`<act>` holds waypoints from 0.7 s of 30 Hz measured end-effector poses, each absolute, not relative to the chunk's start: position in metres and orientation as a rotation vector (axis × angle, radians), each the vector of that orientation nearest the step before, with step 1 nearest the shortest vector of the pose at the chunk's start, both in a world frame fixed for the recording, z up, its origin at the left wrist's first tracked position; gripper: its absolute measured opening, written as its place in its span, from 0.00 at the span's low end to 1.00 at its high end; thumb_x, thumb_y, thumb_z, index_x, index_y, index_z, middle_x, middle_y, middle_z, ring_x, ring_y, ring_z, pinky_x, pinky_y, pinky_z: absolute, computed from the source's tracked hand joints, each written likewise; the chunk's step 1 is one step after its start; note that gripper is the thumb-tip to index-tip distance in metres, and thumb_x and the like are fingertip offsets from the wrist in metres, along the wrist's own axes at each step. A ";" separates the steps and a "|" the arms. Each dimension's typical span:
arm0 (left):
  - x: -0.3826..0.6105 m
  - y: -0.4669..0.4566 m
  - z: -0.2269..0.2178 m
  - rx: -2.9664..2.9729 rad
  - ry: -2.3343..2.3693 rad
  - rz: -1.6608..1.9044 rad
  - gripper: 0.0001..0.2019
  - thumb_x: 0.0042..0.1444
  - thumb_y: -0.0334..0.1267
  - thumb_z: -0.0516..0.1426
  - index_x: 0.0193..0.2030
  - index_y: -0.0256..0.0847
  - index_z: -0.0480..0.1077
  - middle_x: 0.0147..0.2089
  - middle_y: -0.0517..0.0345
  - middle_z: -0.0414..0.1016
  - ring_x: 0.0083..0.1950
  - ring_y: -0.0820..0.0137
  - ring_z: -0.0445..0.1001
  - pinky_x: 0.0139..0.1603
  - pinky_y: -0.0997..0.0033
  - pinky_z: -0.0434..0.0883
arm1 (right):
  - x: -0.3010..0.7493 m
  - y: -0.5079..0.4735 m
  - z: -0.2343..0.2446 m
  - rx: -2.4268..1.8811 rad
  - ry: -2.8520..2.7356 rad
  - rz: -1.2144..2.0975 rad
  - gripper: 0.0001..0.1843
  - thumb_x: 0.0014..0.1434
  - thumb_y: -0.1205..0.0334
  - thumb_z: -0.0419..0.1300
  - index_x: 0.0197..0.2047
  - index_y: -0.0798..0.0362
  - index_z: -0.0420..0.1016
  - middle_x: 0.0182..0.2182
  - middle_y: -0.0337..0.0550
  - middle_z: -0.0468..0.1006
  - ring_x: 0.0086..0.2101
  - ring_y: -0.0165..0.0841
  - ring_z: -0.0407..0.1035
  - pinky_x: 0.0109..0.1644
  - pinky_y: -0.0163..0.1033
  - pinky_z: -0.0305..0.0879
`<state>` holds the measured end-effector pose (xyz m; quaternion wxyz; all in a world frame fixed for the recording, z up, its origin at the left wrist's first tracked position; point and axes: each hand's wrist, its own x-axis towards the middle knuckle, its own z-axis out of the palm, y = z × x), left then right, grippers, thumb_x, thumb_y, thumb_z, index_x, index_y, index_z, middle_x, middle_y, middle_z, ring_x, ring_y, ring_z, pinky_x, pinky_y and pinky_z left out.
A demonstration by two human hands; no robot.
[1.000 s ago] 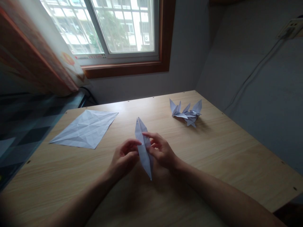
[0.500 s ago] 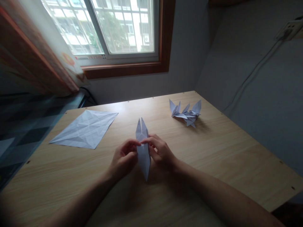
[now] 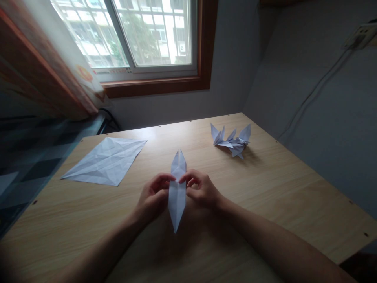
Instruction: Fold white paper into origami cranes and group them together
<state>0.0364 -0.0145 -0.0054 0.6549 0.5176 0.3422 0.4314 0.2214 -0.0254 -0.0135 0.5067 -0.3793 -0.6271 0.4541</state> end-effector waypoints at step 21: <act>0.042 -0.015 -0.006 1.402 0.919 1.147 0.13 0.52 0.43 0.65 0.26 0.36 0.70 0.30 0.57 0.73 0.30 0.73 0.68 0.31 0.75 0.65 | 0.216 -0.027 -0.014 -0.977 -1.354 1.132 0.18 0.52 0.51 0.69 0.25 0.53 0.68 0.24 0.36 0.71 0.26 0.29 0.65 0.31 0.35 0.61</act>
